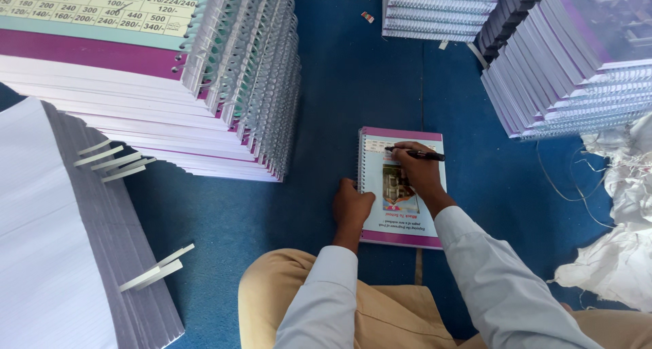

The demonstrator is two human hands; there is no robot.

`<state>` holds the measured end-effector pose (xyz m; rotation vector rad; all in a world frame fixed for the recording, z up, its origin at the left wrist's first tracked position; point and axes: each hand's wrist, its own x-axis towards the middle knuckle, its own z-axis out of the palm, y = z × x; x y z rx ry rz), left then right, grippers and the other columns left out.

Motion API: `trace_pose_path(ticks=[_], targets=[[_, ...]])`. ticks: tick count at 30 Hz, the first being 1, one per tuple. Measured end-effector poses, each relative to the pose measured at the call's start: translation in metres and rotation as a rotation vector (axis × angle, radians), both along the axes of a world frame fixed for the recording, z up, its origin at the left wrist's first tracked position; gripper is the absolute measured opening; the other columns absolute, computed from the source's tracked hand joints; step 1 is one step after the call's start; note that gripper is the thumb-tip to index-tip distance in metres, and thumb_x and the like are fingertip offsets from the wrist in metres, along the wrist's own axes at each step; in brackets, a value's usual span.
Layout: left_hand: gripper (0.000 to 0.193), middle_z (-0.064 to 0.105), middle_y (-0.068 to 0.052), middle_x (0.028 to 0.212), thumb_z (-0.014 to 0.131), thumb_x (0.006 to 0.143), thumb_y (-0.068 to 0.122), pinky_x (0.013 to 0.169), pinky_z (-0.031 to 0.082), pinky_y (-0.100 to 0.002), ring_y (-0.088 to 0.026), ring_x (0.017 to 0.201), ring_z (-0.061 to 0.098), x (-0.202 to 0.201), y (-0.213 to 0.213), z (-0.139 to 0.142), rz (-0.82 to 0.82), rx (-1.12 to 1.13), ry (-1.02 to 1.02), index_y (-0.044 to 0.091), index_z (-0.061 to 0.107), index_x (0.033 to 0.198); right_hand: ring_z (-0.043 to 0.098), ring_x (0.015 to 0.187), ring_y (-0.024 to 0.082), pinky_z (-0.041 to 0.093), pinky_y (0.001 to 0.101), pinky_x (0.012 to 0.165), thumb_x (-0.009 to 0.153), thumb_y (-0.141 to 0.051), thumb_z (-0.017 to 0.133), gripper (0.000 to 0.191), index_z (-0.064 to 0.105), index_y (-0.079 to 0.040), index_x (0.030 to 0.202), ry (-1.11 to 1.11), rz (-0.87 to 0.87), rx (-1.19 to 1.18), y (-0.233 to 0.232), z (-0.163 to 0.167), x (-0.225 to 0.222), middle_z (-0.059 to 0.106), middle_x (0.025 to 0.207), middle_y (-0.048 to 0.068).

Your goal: The person sits on the floor and repeatedly picks up spiral-bound notebooks from a stack, writes on the cover with a black marker, and places them on another stack. The person handles the notebooks one at a time and maintains two separate stacks throughout the clip.

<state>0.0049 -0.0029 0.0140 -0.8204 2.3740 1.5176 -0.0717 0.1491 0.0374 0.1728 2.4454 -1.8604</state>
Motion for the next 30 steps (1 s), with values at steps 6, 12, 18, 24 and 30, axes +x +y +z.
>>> trace_pose_path(ticks=[6,12,18,24,30], targets=[[0.056,0.071,-0.019,0.117,0.076,0.076,0.017,0.09,0.058,-0.04,-0.032,0.105,0.073,0.002,0.001,0.003,-0.006,0.006,-0.003,0.004,0.056,0.127,0.057,0.054,0.007,0.048,0.0232,0.052,0.088,-0.015,0.072,0.024,0.076,-0.004,0.109,-0.029,-0.027,-0.022,0.0,0.0,-0.001,0.071,0.077,0.003],[0.055,0.072,-0.018,0.117,0.076,0.076,0.016,0.09,0.058,-0.04,-0.032,0.105,0.073,0.002,0.001,0.006,-0.002,0.006,-0.018,0.005,0.056,0.127,0.057,0.055,0.007,0.048,0.0232,0.053,0.088,-0.014,0.071,0.022,0.077,-0.005,0.107,-0.042,-0.021,-0.01,0.001,0.0,-0.001,0.07,0.075,0.003],[0.055,0.072,-0.018,0.116,0.075,0.077,0.017,0.089,0.058,-0.041,-0.031,0.104,0.073,0.001,0.0,0.008,-0.02,-0.005,-0.04,0.005,0.055,0.127,0.057,0.055,0.006,0.048,0.0223,0.053,0.088,-0.014,0.071,0.022,0.076,-0.006,0.108,-0.053,-0.054,-0.033,-0.001,-0.002,-0.001,0.07,0.075,0.002],[0.057,0.072,-0.019,0.117,0.075,0.077,0.017,0.09,0.058,-0.04,-0.032,0.105,0.073,0.002,0.001,0.006,-0.017,-0.015,-0.018,0.005,0.055,0.128,0.057,0.054,0.008,0.048,0.0228,0.053,0.089,-0.013,0.07,0.022,0.075,-0.003,0.108,-0.049,-0.031,-0.1,0.004,-0.007,-0.004,0.068,0.072,0.003],[0.058,0.071,-0.018,0.119,0.076,0.076,0.017,0.092,0.057,-0.041,-0.033,0.108,0.072,0.002,0.001,0.005,0.004,0.002,-0.026,0.007,0.055,0.129,0.058,0.055,0.008,0.05,0.0246,0.054,0.09,-0.016,0.07,0.015,0.072,-0.004,0.098,-0.09,-0.022,-0.273,0.015,-0.009,-0.012,0.07,0.075,0.005]])
